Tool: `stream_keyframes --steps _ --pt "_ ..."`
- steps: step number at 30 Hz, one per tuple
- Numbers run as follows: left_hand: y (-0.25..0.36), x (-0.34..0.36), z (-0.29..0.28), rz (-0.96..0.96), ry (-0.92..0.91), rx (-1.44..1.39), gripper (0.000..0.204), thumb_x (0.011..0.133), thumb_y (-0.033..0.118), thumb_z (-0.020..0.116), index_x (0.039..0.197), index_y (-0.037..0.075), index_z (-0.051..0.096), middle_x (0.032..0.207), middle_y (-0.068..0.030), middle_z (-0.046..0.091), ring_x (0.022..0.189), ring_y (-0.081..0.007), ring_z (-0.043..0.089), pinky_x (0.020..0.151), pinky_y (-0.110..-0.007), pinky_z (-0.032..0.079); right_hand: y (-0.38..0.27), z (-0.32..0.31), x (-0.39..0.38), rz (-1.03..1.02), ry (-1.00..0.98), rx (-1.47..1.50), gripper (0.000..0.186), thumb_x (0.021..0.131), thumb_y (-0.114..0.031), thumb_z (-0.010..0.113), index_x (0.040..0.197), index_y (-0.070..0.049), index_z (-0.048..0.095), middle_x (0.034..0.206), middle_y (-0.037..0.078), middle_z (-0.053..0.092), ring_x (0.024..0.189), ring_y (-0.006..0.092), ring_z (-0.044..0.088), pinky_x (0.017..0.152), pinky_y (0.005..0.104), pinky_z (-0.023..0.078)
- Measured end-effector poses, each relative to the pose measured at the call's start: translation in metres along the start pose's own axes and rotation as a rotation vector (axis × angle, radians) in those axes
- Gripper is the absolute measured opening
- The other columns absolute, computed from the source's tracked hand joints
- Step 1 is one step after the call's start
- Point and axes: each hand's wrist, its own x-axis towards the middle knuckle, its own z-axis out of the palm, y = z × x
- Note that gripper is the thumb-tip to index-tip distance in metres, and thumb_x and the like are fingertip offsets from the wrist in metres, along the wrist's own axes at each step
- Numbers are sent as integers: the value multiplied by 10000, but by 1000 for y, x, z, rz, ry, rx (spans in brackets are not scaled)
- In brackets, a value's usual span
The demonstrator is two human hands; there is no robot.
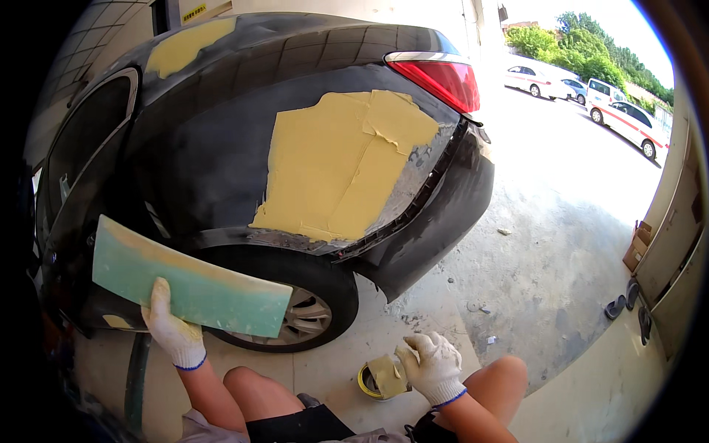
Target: The person applies yellow body filler to a damaged area on the rear quarter panel of a black car. They use a yellow plastic spreader to scoop the filler from a container and spread it evenly over the sanded surface, then use a green sanding block to smooth the applied filler.
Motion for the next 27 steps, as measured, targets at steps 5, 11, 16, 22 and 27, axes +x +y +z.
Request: stream_keyframes --steps 5,11,16,22,27 --pt "-51 -58 44 307 -1253 1249 271 983 331 677 1028 68 724 851 -102 740 770 -367 744 667 -490 587 -91 -73 46 -553 343 -108 498 820 -253 852 1294 -187 712 1132 70 726 1111 332 703 971 459 547" --pt "-81 -100 79 633 -1650 1395 186 939 255 672 992 81 716 929 -97 733 876 -283 754 760 -425 595 -76 -51 49 -195 -405 -439 337 995 -333 692 1308 -213 725 1097 64 780 1043 307 758 881 473 567" --pt "-66 -80 98 1122 -1481 1006 183 936 198 671 1068 92 742 954 -79 707 989 -252 709 1096 -519 512 -56 -23 23 -93 -354 -101 247 992 -392 712 1073 -177 805 930 98 782 882 329 775 776 468 589" --pt "-28 -40 108 980 -822 756 596 810 -11 725 1399 -14 640 1507 -192 615 1386 -337 597 1291 -592 318 -22 22 -10 449 -327 957 208 1033 -250 772 1132 -73 817 860 -16 769 715 118 681 673 315 551" --pt "-79 -43 149 -19 -766 237 963 968 105 770 1724 -36 191 1750 -234 338 1578 -335 419 1281 -428 361 -33 50 -17 508 -483 1173 224 1042 -171 774 1227 -46 793 1002 -26 784 867 38 652 788 246 540"
